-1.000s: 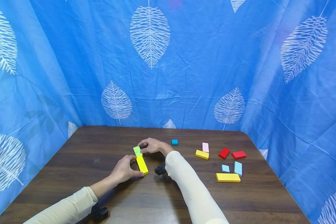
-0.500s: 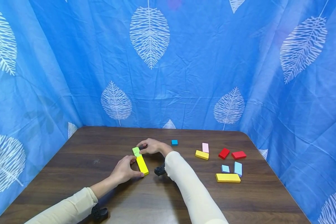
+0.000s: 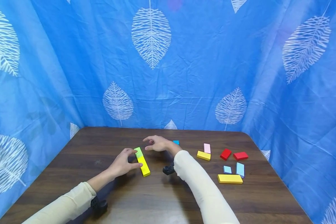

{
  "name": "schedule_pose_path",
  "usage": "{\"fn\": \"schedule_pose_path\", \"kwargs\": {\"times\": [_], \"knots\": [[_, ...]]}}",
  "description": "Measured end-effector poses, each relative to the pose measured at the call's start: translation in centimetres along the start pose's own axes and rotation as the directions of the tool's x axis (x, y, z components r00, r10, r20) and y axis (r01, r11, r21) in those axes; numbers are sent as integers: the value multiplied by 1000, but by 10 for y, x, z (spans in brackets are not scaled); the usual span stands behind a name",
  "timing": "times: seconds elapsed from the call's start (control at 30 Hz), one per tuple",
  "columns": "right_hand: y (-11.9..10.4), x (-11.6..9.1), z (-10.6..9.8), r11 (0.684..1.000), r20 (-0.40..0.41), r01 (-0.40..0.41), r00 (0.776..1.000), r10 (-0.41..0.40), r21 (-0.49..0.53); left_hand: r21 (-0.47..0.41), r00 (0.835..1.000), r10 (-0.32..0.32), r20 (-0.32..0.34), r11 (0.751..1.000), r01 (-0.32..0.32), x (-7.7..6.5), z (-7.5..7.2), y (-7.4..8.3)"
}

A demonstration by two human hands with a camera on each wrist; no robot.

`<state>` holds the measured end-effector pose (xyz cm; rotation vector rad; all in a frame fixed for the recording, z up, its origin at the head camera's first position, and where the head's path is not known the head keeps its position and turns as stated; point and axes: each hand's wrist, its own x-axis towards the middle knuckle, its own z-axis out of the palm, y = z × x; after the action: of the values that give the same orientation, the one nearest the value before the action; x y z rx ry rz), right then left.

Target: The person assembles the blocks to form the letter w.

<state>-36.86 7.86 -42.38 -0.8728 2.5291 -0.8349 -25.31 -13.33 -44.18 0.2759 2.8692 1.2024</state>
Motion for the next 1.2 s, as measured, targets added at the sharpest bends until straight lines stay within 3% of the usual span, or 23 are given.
{"fn": "schedule_pose_path", "kwargs": {"times": [0.3,0.6,1.2], "knots": [[9,-41,-34,999,-53,34,998,-35,-30,16,997,73,32,997,-73,21,2,-12],[28,-84,-57,1000,-112,-5,994,2,-25,89,992,118,49,989,-122,26,6,-18],[61,-149,-33,997,-90,68,994,-64,36,124,993,104,55,986,-110,26,6,-15]]}}
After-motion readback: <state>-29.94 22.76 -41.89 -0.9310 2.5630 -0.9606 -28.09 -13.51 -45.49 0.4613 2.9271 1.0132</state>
